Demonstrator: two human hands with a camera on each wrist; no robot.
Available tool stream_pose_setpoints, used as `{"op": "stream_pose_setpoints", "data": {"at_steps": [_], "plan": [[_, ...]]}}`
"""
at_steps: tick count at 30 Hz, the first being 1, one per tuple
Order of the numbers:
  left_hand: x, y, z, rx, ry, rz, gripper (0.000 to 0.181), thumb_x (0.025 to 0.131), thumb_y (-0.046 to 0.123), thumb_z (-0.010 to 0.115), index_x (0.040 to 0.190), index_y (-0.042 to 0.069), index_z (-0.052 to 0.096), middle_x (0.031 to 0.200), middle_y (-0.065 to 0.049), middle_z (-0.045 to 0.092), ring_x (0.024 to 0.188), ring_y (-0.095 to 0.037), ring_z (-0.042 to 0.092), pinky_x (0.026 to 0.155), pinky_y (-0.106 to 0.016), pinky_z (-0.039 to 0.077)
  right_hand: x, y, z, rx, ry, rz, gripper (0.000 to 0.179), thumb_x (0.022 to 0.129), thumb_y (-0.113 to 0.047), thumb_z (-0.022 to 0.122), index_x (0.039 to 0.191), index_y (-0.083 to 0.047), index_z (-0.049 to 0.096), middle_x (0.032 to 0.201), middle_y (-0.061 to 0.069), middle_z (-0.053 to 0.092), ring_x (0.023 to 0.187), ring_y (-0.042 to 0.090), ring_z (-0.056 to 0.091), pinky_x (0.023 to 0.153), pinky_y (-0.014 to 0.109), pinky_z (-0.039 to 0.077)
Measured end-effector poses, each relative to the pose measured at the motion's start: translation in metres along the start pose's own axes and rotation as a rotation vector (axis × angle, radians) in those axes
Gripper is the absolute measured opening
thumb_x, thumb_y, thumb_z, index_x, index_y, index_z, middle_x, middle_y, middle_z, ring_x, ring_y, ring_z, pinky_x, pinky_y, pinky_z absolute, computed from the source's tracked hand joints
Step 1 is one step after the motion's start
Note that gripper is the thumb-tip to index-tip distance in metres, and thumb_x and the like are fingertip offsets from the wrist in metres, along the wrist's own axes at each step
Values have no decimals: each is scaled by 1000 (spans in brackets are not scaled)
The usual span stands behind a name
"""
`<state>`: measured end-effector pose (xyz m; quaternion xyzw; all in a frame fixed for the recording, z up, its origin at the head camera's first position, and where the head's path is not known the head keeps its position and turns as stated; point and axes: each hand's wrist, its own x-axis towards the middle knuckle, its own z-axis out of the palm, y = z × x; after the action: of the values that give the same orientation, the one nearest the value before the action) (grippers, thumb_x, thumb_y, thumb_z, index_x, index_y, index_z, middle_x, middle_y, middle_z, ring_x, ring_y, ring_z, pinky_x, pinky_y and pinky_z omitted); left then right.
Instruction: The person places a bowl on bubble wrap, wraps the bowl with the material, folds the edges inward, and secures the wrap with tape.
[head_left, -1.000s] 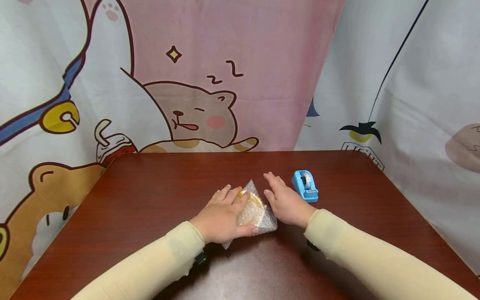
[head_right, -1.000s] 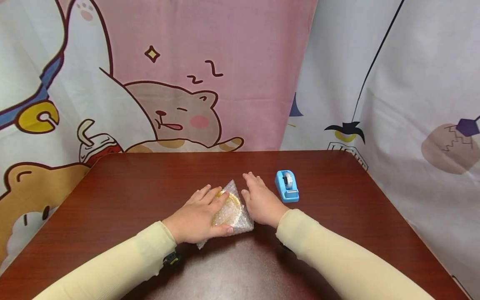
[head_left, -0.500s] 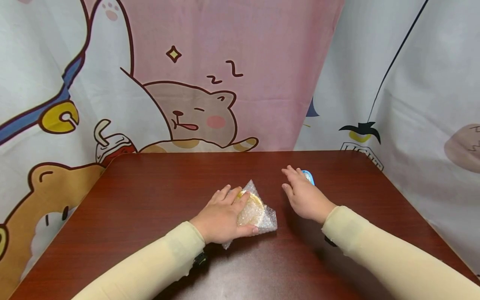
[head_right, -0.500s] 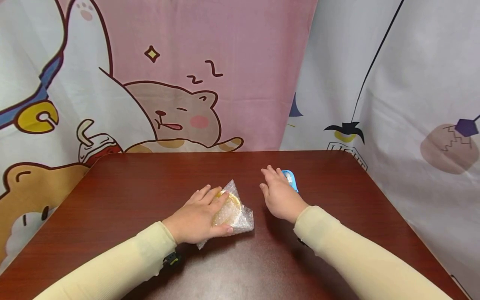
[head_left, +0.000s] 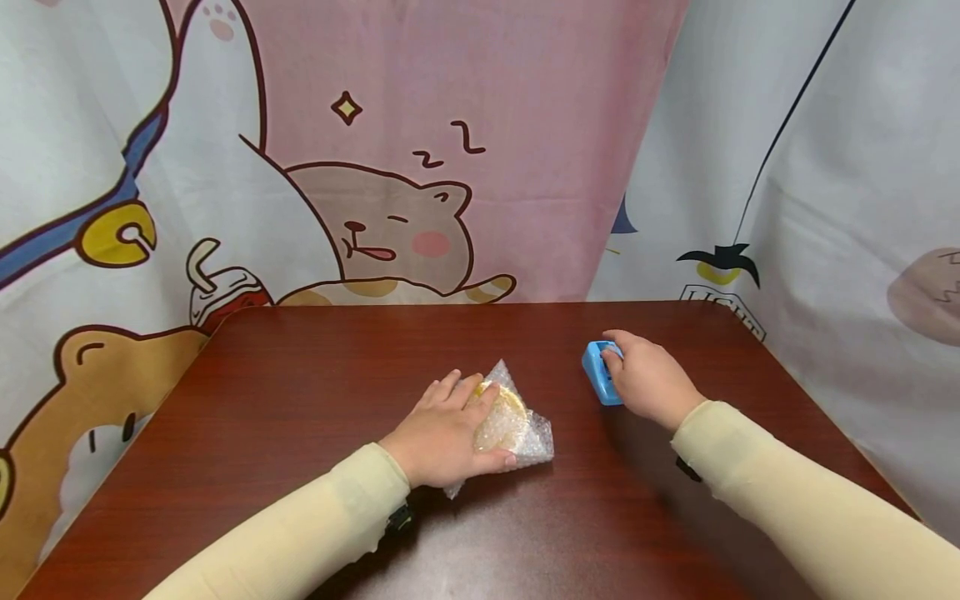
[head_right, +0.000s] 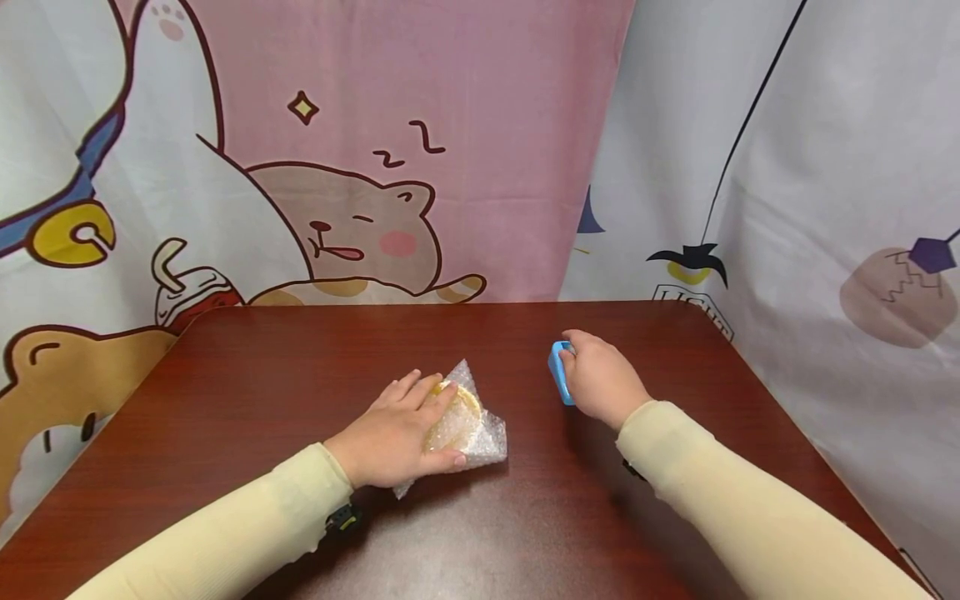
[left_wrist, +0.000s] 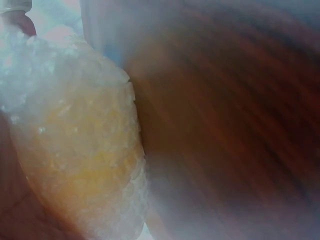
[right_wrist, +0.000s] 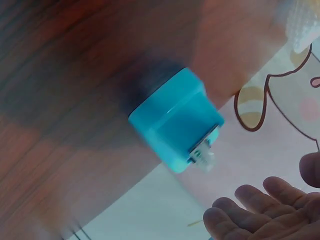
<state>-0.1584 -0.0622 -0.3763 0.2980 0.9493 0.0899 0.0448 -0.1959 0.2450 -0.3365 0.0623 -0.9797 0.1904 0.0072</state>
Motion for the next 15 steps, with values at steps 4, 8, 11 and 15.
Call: {"op": "stream_pose_setpoints", "data": {"at_steps": [4,8,11,15], "plan": [[0,0,1,4,2,0,101,94,83,46,168,16,29,173,-15,27,160,-46,21,131,-58,20,0,5,-4,-5,3,44,50,110,-28,51,151,1,49,140,27,61,108,39,63,95,61,57],[0,0,1,5,4,-2,100,94,83,45,168,16,29,173,-15,27,160,-46,21,131,-58,20,1,9,-6,-23,-3,69,51,110,-28,51,150,3,50,146,30,57,114,42,63,104,66,52],[0,0,1,4,3,-4,101,94,83,45,168,16,30,174,-15,27,160,-46,21,131,-58,20,3,13,-7,-33,-13,91,52,110,-28,51,150,5,49,145,31,57,114,42,62,103,66,52],[0,0,0,4,3,-4,100,94,83,46,168,16,30,174,-14,27,160,-46,21,131,-58,20,4,20,-6,-41,-33,112,51,110,-28,51,149,6,51,142,32,59,111,42,63,101,66,54]]}}
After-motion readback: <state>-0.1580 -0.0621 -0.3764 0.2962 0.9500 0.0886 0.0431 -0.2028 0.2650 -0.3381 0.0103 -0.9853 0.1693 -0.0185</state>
